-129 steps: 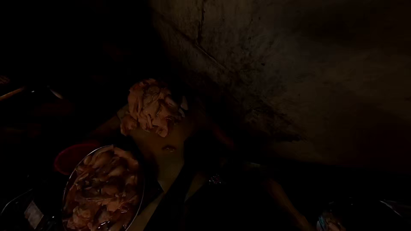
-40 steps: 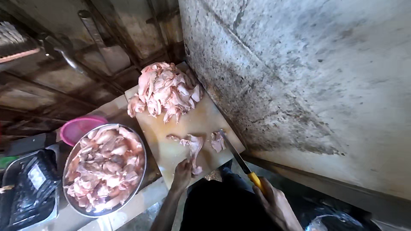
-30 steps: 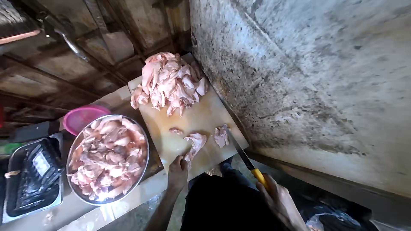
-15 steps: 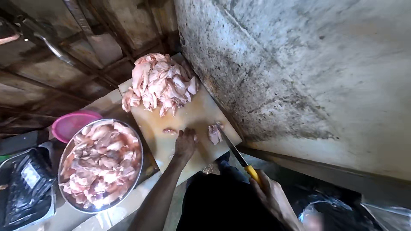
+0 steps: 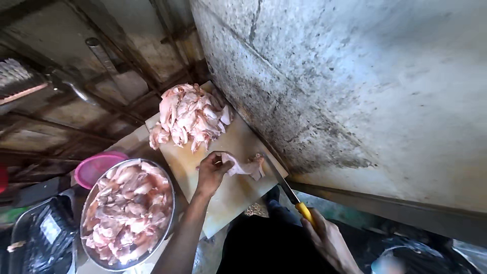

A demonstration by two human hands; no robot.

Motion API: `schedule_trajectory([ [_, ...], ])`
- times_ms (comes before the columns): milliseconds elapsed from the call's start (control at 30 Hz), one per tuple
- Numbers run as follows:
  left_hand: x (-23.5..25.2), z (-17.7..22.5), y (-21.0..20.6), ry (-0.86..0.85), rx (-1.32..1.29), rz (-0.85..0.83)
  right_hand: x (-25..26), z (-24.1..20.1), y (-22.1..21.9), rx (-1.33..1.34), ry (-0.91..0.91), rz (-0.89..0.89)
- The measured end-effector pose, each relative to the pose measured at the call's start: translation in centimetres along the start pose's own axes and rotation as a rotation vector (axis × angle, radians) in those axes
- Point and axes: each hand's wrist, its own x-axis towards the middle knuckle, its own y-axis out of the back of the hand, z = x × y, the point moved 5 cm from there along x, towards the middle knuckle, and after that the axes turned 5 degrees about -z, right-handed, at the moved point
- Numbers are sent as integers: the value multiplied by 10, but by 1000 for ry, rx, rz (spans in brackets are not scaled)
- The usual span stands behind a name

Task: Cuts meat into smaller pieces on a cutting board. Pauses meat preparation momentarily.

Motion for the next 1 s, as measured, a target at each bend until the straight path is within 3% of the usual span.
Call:
schedule_trajectory([
  [100, -4, -34, -7, 198, -59, 185, 8, -6, 0, 9, -15, -12],
  [267, -24, -121, 6, 374, 416, 288, 29, -24, -12, -45, 5, -145],
  [500, -42, -128, 3, 219, 408, 413, 69, -69, -47, -235, 77, -444],
  [667, -38, -128, 0, 150, 456, 426, 97, -96, -65, -311, 104, -500],
  [900, -32, -128, -4, 143, 516, 454, 64, -72, -55, -432, -35, -606],
  [1000, -30, -124, -7, 179, 572, 401, 72, -99, -62, -491, -48, -641],
])
